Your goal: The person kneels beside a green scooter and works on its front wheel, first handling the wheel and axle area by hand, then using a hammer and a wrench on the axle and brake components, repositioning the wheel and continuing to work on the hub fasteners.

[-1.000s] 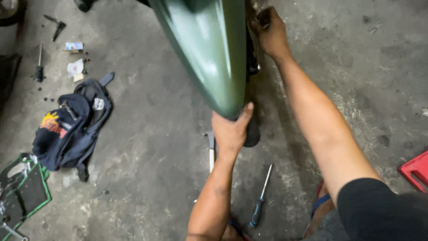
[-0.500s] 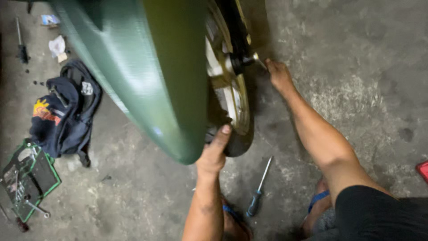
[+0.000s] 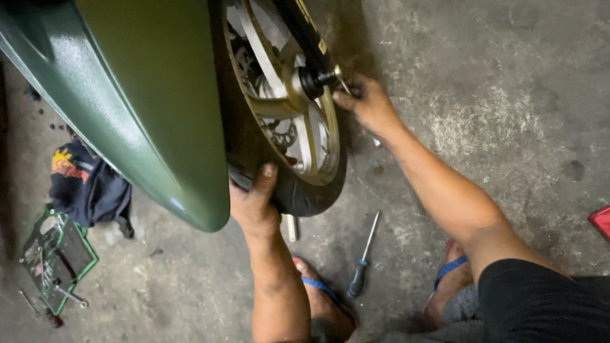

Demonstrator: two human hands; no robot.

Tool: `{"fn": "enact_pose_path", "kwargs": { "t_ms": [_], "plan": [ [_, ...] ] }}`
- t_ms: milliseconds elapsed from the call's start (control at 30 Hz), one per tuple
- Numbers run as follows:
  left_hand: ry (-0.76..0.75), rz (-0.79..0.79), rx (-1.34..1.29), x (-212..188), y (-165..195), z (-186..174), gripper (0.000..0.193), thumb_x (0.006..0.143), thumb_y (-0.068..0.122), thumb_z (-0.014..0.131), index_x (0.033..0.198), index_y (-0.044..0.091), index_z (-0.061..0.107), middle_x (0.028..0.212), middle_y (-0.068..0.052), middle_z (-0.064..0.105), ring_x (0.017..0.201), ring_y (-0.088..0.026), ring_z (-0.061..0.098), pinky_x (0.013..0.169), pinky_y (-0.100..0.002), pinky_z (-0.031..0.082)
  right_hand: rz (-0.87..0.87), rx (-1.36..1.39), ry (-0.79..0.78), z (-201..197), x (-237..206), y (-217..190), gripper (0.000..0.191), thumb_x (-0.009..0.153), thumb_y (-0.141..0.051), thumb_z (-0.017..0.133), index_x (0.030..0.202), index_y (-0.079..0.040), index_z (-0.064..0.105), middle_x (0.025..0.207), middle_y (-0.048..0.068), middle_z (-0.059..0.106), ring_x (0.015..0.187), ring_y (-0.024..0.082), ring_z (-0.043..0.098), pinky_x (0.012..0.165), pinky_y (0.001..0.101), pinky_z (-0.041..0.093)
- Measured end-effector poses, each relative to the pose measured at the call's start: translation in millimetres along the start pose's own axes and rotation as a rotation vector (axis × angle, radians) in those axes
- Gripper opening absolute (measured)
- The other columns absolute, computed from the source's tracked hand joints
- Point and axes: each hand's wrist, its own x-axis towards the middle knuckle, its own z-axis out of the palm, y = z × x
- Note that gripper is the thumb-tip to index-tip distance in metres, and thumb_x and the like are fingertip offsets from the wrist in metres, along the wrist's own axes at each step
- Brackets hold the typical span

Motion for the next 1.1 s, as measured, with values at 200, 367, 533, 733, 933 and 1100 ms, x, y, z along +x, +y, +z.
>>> {"fn": "enact_pose_path", "kwargs": {
  "t_ms": [200,367,533,733,933,1100],
  "plan": [
    [-0.053,-0.087,0.002,1,-6,-4,0.071,0.09,0.001,0.072,0.153,-0.005,0.04,0.147,-0.016,0.055,0.132,-0.029,0.057,0.118,-0.042,0.044,-0.069,0.067,0.098,22,8,15,0.029,0.095,-0.019,0.077,0.116,0.001,0.071,0.1,0.006,0.075,0.092,0.015,0.064,0.084,0.0329,0.052],
    [-0.185,-0.184,-0.067,16,-18,-42,0.07,0.089,0.005,0.072,0.15,-0.003,0.04,0.13,-0.017,0.063,0.115,-0.029,0.066,0.105,-0.045,0.052,0.386,0.466,-0.149,10,4,7,0.019,0.098,-0.013,0.073,0.112,-0.001,0.07,0.081,0.003,0.057,0.067,0.016,0.044,0.057,0.0348,0.029],
    [-0.463,-0.213,-0.193,78,-26,-99,0.06,0.093,0.014,0.069,0.145,-0.007,0.049,0.13,-0.016,0.066,0.117,-0.029,0.067,0.108,-0.042,0.052,-0.075,0.035,0.375,36,-16,17,0.015,0.094,-0.008,0.07,0.107,0.0,0.074,0.094,0.005,0.075,0.084,0.013,0.068,0.076,0.0288,0.054],
    [-0.45,-0.061,0.143,129,-29,-138,0.072,0.097,0.03,0.075,0.148,-0.01,0.044,0.139,-0.02,0.057,0.128,-0.03,0.055,0.112,-0.04,0.044,0.004,-0.036,0.364,13,-12,7,0.021,0.098,-0.014,0.07,0.114,-0.001,0.076,0.1,0.008,0.075,0.086,0.015,0.067,0.078,0.0311,0.052],
    [-0.356,0.376,0.537,100,-9,-111,0.076,0.089,0.036,0.084,0.14,-0.008,0.048,0.138,-0.027,0.057,0.128,-0.042,0.056,0.11,-0.044,0.044,0.108,-0.663,-0.059,-43,21,-59,0.03,0.094,-0.028,0.069,0.113,-0.006,0.077,0.101,0.013,0.077,0.088,0.024,0.07,0.08,0.0413,0.054],
    [-0.348,0.612,0.868,76,22,-102,0.046,0.093,0.009,0.067,0.138,0.005,0.063,0.134,-0.025,0.061,0.121,-0.041,0.06,0.106,-0.045,0.049,0.234,-1.465,-0.593,-90,47,-113,0.039,0.093,-0.038,0.064,0.09,-0.008,0.089,0.092,0.011,0.086,0.088,0.03,0.077,0.086,0.0446,0.059]
  ]
}}
